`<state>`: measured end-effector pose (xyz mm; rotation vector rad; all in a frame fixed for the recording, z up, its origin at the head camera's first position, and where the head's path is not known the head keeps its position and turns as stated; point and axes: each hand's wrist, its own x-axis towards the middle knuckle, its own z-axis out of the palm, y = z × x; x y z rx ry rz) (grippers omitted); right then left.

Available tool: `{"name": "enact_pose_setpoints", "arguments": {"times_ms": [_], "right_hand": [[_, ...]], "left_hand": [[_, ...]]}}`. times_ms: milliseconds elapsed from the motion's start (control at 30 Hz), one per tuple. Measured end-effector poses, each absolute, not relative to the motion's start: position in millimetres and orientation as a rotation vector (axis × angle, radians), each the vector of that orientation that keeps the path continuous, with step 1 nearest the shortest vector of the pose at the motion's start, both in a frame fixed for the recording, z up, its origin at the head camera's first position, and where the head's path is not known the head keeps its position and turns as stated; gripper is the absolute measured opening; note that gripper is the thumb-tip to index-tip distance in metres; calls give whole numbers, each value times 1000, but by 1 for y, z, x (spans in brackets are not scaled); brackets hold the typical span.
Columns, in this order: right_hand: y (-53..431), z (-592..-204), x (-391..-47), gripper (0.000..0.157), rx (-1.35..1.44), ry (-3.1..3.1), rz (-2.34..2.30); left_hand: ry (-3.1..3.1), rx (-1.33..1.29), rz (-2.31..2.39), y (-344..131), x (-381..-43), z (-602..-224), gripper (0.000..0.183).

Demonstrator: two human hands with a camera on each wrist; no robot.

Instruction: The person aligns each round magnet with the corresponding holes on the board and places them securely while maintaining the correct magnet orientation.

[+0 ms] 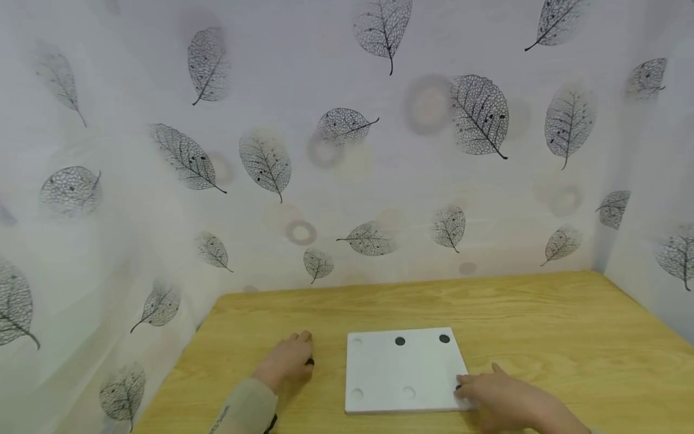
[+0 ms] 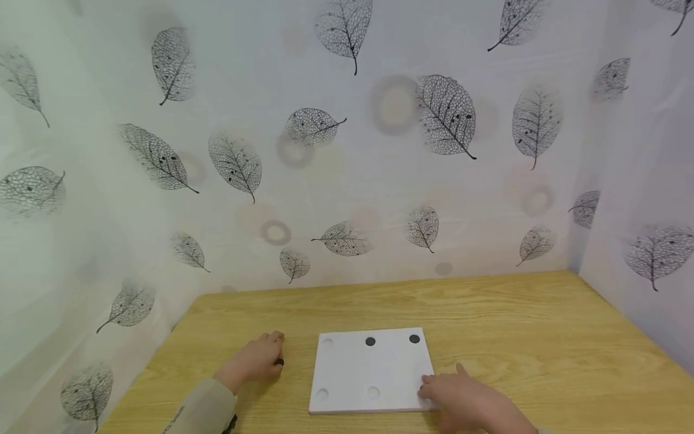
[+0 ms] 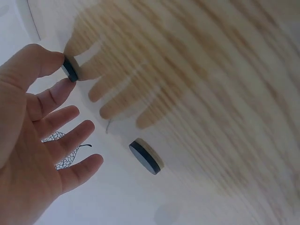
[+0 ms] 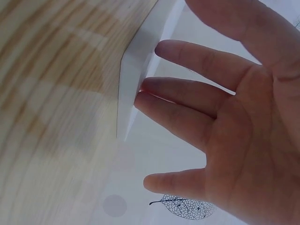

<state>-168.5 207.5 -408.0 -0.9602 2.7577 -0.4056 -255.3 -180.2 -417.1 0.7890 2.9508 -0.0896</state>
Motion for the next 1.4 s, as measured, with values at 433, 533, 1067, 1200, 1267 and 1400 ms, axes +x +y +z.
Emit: {"name": "enact_pose_setpoints", "arguments": {"times_ms": [433, 533, 1067, 1200, 1267, 1400], "right_hand": [[204, -404, -171, 45, -861, 2691, -395], [204, -403, -171, 45, -858, 2689, -403], [206, -403, -172, 46, -879, 2691, -383], [206, -403, -173, 46, -879, 2687, -381], [206, -403, -173, 46, -886, 2690, -380], [206, -404, -172, 45, -885, 2692, -398]], "left_hand": [[2949, 891, -78, -173, -252, -411, 14], [2934, 934, -82, -168, -251, -407, 14], [2914, 1060, -123, -150, -249, -406, 22], [2917, 1067, -139, -147, -246, -403, 22], [2923, 1072, -148, -146, -245, -402, 20], [2922, 1104, -159, -142, -241, -399, 17]]}}
